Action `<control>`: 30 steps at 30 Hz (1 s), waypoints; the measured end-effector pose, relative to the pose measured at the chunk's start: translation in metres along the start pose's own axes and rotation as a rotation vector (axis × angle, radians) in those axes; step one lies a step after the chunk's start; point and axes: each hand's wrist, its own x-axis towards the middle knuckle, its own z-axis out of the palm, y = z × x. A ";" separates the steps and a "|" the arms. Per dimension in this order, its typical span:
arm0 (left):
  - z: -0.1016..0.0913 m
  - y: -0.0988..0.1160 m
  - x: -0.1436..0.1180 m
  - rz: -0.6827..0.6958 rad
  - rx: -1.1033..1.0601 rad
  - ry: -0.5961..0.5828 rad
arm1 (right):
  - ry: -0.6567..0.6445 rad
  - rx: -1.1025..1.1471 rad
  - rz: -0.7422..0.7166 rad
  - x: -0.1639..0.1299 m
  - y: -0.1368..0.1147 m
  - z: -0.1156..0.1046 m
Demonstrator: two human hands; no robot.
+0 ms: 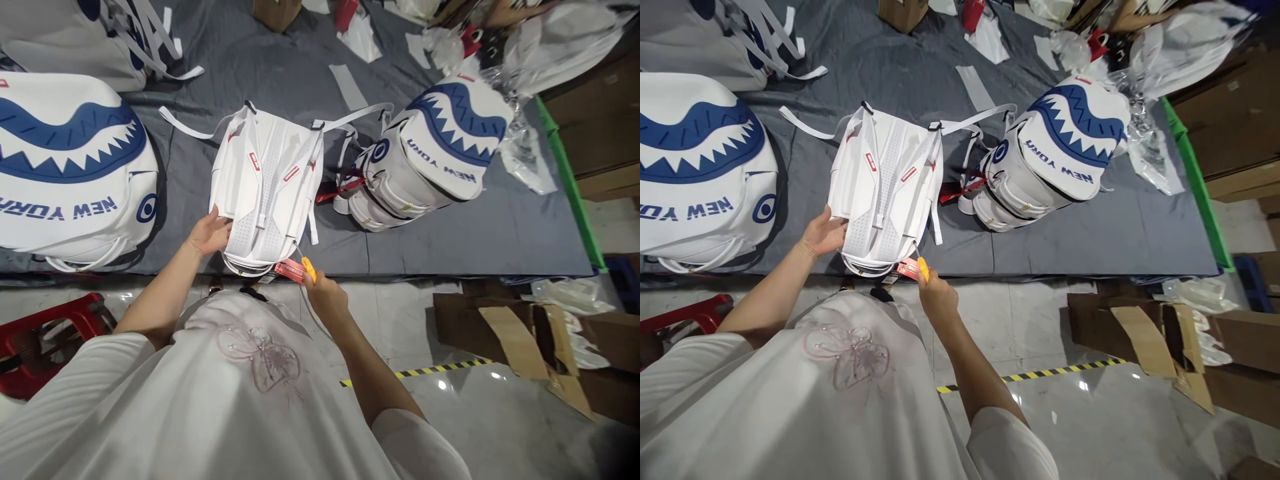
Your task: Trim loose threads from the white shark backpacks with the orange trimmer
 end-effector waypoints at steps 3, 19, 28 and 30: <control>-0.002 0.000 -0.001 -0.003 -0.001 -0.015 | -0.006 0.003 0.072 0.001 -0.005 0.002; 0.008 -0.003 -0.002 -0.020 -0.019 0.072 | -0.215 0.175 0.074 -0.045 -0.010 -0.023; 0.017 -0.018 -0.001 0.101 0.253 0.198 | -0.335 0.269 -0.025 -0.059 -0.051 0.001; 0.014 -0.027 -0.012 0.266 0.553 0.287 | -0.322 0.294 -0.028 -0.054 -0.057 0.011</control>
